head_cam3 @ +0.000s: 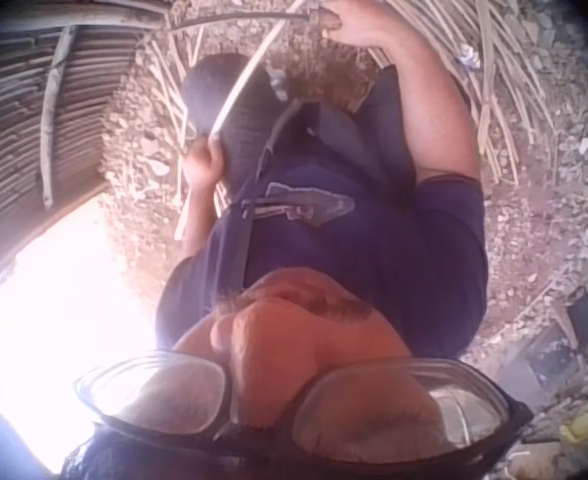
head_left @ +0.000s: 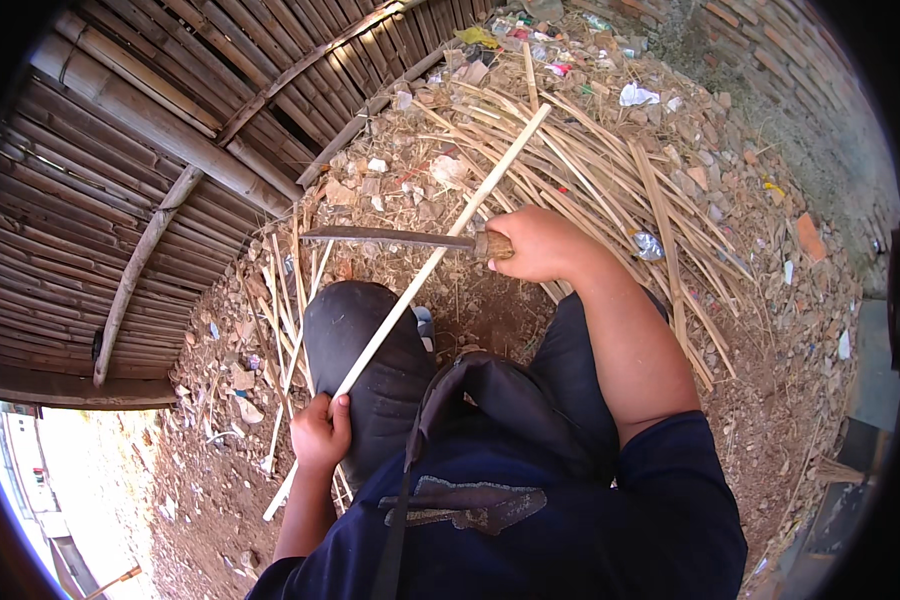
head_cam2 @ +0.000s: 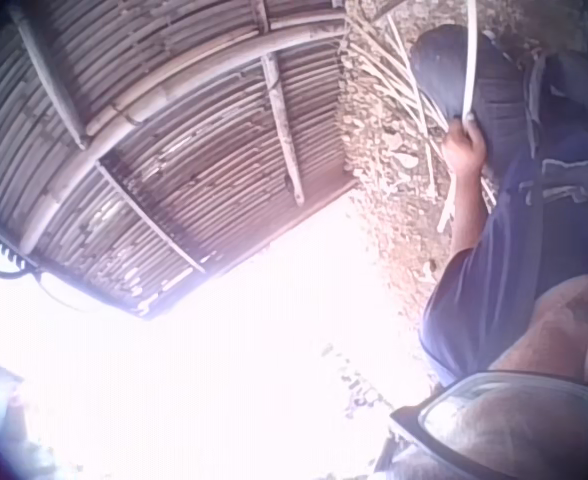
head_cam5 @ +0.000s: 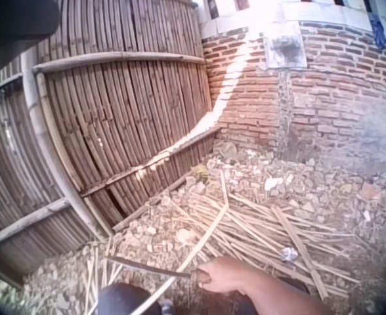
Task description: The person uses a large knife to strip and thin out a piece of bamboo while sitting in a workshop area. They pull the blade along the length of the bamboo to remove the outer layers.
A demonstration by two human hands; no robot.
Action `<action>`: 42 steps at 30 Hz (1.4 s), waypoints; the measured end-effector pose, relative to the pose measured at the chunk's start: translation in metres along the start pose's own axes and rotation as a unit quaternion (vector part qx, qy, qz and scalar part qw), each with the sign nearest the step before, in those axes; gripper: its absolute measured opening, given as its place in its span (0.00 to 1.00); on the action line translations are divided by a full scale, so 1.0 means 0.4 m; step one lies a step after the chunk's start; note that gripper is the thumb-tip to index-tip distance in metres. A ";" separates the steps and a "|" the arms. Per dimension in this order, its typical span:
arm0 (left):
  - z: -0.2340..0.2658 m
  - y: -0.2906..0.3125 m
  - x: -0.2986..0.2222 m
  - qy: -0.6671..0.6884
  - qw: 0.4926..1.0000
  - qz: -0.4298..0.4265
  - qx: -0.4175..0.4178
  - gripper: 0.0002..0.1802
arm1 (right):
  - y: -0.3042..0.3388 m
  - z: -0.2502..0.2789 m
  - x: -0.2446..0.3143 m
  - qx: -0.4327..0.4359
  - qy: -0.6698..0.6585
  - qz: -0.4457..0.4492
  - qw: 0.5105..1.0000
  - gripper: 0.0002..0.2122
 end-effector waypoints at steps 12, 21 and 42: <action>-0.001 -0.001 0.001 0.001 1.000 -0.007 -0.006 0.25 | 0.003 0.000 -0.002 0.007 0.001 -0.005 1.000 0.16; 0.001 0.000 -0.005 -0.003 1.000 -0.013 -0.012 0.25 | 0.000 -0.005 -0.004 0.001 0.007 0.003 1.000 0.18; 0.000 0.004 0.004 0.007 1.000 0.002 -0.010 0.25 | 0.012 0.016 0.022 0.027 0.008 -0.019 0.999 0.18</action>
Point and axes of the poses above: each hand's wrist, its own y-axis away from the middle knuckle, its own z-axis out of the back of the hand, x = y × z, the point moved 10 cm from there along -y, towards the middle knuckle, and after that the axes turned 1 degree about z, right-handed, at the moved point
